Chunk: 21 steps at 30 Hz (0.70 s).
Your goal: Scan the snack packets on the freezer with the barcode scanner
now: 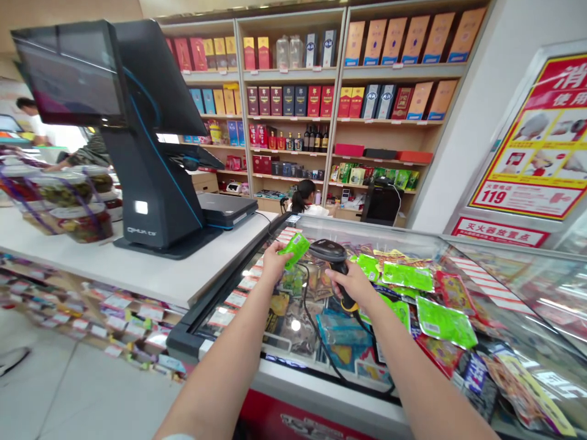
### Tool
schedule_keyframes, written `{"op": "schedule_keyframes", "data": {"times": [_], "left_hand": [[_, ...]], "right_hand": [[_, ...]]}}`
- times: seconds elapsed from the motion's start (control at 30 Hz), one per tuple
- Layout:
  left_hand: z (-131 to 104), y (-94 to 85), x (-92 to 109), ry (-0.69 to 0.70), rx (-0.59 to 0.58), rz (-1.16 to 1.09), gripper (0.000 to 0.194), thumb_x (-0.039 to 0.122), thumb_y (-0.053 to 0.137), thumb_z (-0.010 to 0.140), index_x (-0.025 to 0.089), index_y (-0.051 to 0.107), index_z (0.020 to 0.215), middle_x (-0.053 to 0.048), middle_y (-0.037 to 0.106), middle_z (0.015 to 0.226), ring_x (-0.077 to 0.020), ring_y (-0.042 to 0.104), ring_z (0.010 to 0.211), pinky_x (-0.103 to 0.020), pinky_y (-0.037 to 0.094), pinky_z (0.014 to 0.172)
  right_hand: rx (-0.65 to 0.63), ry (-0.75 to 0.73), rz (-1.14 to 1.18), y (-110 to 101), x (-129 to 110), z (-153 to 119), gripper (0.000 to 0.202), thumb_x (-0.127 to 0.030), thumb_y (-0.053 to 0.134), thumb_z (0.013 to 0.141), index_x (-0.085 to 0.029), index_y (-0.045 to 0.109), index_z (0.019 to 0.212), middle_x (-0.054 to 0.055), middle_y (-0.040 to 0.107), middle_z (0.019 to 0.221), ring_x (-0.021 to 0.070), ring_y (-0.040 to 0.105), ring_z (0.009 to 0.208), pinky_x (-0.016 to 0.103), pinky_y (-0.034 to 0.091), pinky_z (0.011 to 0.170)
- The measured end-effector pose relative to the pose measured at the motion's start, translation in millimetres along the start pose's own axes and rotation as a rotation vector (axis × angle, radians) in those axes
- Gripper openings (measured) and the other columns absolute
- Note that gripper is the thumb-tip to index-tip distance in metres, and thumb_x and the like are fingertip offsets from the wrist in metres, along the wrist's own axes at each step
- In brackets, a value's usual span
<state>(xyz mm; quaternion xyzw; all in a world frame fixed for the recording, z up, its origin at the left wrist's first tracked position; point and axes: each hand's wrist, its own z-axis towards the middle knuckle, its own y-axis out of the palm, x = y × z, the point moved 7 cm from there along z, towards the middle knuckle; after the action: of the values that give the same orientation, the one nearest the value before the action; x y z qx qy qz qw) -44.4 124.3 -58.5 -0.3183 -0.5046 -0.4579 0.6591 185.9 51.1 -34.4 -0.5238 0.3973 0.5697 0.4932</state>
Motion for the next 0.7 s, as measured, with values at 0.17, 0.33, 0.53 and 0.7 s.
{"op": "schedule_keyframes", "data": {"times": [0.17,0.33,0.53,0.7], "left_hand": [[1.9,-11.9,-31.4,-0.139,-0.01,-0.13,0.051,0.029,0.084,0.032,0.014,0.068,0.078,0.004,0.058,0.053,-0.0137,0.056,0.053,-0.025,0.045,0.055],[2.0,-16.5,-45.5,-0.162,0.053,-0.15,0.043,0.033,0.083,0.035,0.014,0.065,0.069,0.002,0.061,0.056,-0.0159,0.058,0.056,-0.029,0.047,0.059],[0.8,-26.4,-36.3,-0.102,0.191,-0.102,0.034,0.027,0.078,0.041,0.015,0.063,0.068,0.002,0.062,0.059,-0.0138,0.056,0.057,-0.025,0.045,0.056],[-0.5,-29.5,-34.9,-0.088,0.209,-0.074,0.029,0.025,0.075,0.044,0.015,0.062,0.068,0.002,0.062,0.059,-0.0127,0.055,0.056,-0.025,0.045,0.056]], "right_hand": [[0.002,0.003,-0.057,1.6,10.1,-6.9,0.03,-0.04,0.071,0.066,-0.021,0.048,0.072,-0.009,0.051,0.042,0.0089,0.045,0.033,0.023,0.039,0.037],[0.014,0.024,-0.099,1.2,15.7,-12.5,0.031,-0.04,0.071,0.066,-0.021,0.048,0.075,-0.009,0.05,0.041,0.0097,0.045,0.032,0.023,0.037,0.036],[0.036,0.061,-0.045,1.6,11.3,-11.8,0.032,-0.041,0.073,0.063,-0.021,0.049,0.07,-0.008,0.053,0.044,0.0095,0.046,0.034,0.023,0.04,0.036],[-0.01,0.033,-0.05,6.9,13.2,-11.1,0.025,-0.038,0.07,0.068,-0.021,0.051,0.072,-0.008,0.053,0.044,0.0096,0.046,0.033,0.023,0.04,0.036]]}}
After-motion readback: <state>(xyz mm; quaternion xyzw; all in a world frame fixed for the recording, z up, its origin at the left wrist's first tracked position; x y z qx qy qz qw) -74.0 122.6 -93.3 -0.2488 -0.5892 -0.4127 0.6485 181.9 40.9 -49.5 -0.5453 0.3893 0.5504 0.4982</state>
